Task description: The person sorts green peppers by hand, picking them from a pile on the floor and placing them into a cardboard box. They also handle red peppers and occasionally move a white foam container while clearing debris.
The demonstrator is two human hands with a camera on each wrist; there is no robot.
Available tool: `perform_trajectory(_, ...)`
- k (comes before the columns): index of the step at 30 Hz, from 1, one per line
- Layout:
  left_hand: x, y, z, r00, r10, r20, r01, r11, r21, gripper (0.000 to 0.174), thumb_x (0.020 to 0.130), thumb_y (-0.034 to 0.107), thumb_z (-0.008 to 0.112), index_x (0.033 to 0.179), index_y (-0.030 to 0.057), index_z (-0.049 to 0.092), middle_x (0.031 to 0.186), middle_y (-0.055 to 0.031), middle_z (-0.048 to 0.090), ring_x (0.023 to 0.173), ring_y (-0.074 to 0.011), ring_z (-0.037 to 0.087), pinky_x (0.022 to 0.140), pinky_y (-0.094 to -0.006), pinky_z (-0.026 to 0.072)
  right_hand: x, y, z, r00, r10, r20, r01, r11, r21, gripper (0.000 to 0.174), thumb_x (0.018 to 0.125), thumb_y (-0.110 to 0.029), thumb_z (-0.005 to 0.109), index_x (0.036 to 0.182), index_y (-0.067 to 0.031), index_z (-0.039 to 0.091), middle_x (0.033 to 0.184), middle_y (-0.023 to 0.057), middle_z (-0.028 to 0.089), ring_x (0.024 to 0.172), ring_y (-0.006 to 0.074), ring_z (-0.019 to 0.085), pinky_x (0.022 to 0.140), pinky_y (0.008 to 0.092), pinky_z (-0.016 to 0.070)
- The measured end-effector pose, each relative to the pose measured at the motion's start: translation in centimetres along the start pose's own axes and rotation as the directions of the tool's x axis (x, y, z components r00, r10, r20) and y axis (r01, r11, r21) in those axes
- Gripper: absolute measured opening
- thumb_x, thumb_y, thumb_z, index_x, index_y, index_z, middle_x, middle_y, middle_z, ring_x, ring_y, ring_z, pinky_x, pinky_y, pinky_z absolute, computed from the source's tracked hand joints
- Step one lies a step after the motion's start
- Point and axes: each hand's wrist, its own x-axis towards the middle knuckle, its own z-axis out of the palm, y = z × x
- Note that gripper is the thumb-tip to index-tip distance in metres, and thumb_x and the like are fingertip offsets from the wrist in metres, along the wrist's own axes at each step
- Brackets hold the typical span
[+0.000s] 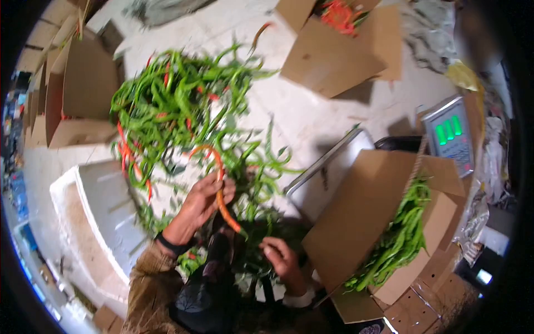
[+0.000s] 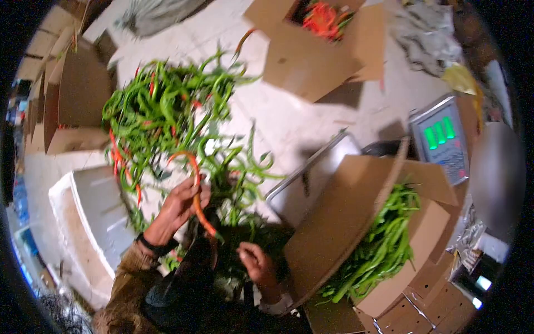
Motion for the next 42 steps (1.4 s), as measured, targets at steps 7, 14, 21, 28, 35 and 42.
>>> perform_trajectory(7,0.8,15.9,20.0,0.779,0.328,0.534,-0.535,0.792,0.295,0.037,0.096,0.029,0.063,0.109,-0.0052,0.062,0.101,-0.0102,0.064,0.083,-0.0152,0.058,0.077,-0.0308,0.0486,-0.1,1.5,0.9,0.996,-0.087,0.005,0.087,0.996,0.009,0.025,0.099,-0.013,0.059,0.121,-0.0024,0.062,0.108,0.0016,0.063,0.101,0.0079,0.055,0.089,0.0237,0.0439)
perform_trajectory(14,5.4,14.7,18.8,0.779,0.525,0.342,-0.62,0.566,0.544,0.033,0.094,0.022,0.058,0.113,-0.0034,0.065,0.099,-0.0081,0.069,0.097,-0.0171,0.064,0.089,-0.0314,0.0491,-0.5,0.5,-0.6,0.998,-0.052,-0.04,0.057,0.99,0.126,0.037,0.102,-0.027,0.054,0.126,0.0003,0.057,0.116,0.013,0.065,0.108,0.0196,0.06,0.095,0.0335,0.0465)
perform_trajectory(21,15.4,1.1,-2.4,0.626,0.741,0.243,-0.121,-0.216,0.969,0.024,0.081,0.017,0.071,0.096,0.0001,0.061,0.093,-0.0213,0.061,0.087,-0.0429,0.061,0.078,-0.0498,0.0501,0.9,2.6,-1.8,0.999,0.004,-0.043,-0.001,0.997,0.077,0.033,0.101,-0.025,0.055,0.121,0.0011,0.06,0.113,0.0105,0.064,0.104,0.0174,0.06,0.092,0.0323,0.0466)
perform_trajectory(28,16.0,-0.5,-6.1,0.676,0.736,-0.032,-0.085,0.121,0.989,0.033,0.077,0.017,0.075,0.102,-0.0014,0.066,0.089,-0.02,0.068,0.083,-0.0393,0.066,0.074,-0.0432,0.0519,4.6,1.2,-1.4,0.999,0.035,0.031,-0.039,0.986,0.162,0.036,0.101,-0.025,0.054,0.128,-0.001,0.055,0.117,0.0142,0.064,0.102,0.0219,0.063,0.088,0.0347,0.0504)
perform_trajectory(35,3.8,0.9,0.3,0.903,0.412,0.118,-0.32,0.463,0.827,0.03,0.091,0.026,0.07,0.103,-0.0015,0.068,0.073,0.0041,0.056,0.067,-0.0057,0.049,0.06,-0.0232,0.0423,5.9,-2.8,1.4,0.878,-0.459,-0.134,0.371,0.831,-0.415,0.039,0.084,-0.007,0.073,0.12,-0.0008,0.06,0.116,0.0167,0.063,0.105,0.0301,0.062,0.089,0.0388,0.0492)
perform_trajectory(42,5.4,-3.1,3.3,0.869,0.436,0.236,-0.404,0.347,0.847,0.021,0.092,0.018,0.067,0.103,-0.0008,0.066,0.085,-0.0128,0.06,0.078,-0.021,0.058,0.069,-0.0352,0.0474,7.9,-0.9,2.6,0.998,-0.036,-0.049,0.039,0.998,0.054,0.032,0.094,-0.013,0.064,0.121,0.0,0.056,0.089,0.0081,0.065,0.077,0.0206,0.065,0.066,0.0353,0.0498)
